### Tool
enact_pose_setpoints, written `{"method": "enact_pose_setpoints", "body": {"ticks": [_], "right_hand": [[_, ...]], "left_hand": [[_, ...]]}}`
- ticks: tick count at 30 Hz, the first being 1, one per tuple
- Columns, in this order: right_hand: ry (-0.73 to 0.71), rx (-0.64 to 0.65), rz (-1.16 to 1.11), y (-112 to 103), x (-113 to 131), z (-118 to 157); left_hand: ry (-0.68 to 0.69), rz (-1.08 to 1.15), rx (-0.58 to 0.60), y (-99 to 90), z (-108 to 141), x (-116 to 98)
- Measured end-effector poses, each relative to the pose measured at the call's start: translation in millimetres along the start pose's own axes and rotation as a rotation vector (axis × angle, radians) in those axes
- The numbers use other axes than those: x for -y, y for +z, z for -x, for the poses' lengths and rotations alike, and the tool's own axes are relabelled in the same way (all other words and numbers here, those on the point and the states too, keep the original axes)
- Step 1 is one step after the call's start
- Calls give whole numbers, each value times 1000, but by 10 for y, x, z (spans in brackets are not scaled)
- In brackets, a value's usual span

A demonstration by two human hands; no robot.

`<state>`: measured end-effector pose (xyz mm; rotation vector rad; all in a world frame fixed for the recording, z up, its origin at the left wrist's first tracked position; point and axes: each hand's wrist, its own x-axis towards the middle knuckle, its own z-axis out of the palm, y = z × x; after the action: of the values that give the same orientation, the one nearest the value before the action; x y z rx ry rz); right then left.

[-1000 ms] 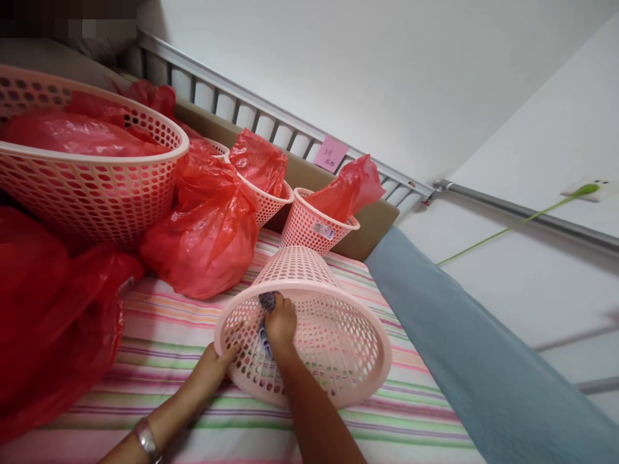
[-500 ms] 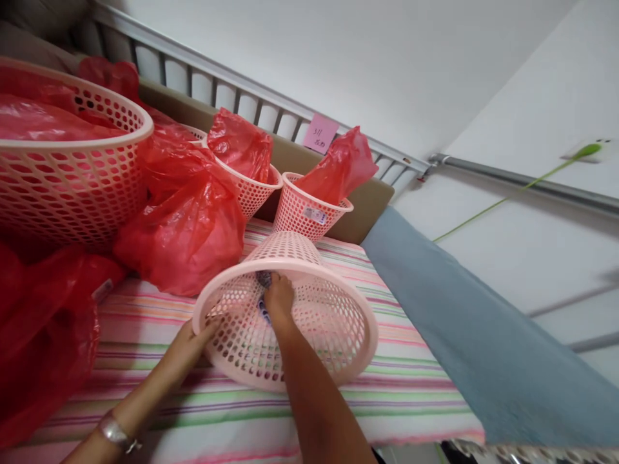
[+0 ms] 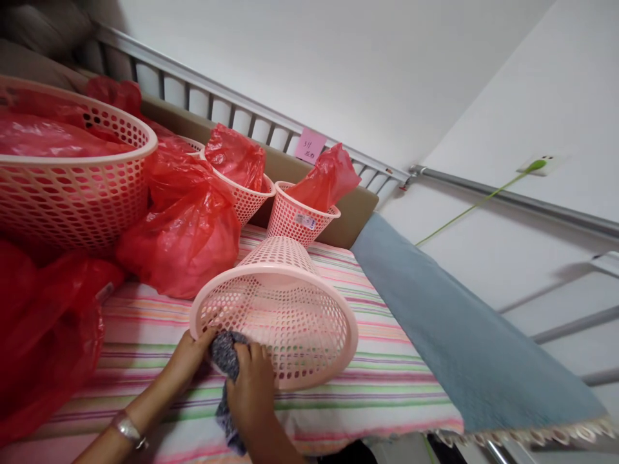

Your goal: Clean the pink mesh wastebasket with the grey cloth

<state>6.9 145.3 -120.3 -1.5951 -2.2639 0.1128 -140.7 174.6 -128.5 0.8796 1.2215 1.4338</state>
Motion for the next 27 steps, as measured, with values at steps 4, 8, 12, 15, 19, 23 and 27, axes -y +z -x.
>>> {"method": "enact_pose_setpoints", "body": {"ticks": [4, 8, 12, 15, 19, 23, 27], "right_hand": [[29, -55, 80, 74, -174, -463], [123, -93, 261, 198, -338, -1098], [152, -87, 292, 276, -459, -1579], [140, -75, 272, 317, -528, -1770], [136, -52, 268, 337, -583, -1845], [134, -39, 285, 308, -572, -1807], [133, -32, 313, 251, -448, -1555]], "left_hand": [[-20, 13, 22, 59, 31, 3], [-16, 10, 9, 111, 76, -14], [-22, -2, -9, 186, 138, 7], [-47, 8, 38, 215, 170, 8], [-28, -10, 160, 123, 142, -112], [54, -150, 85, 10, 62, -209], [19, -192, 22, 7, 30, -143]]}}
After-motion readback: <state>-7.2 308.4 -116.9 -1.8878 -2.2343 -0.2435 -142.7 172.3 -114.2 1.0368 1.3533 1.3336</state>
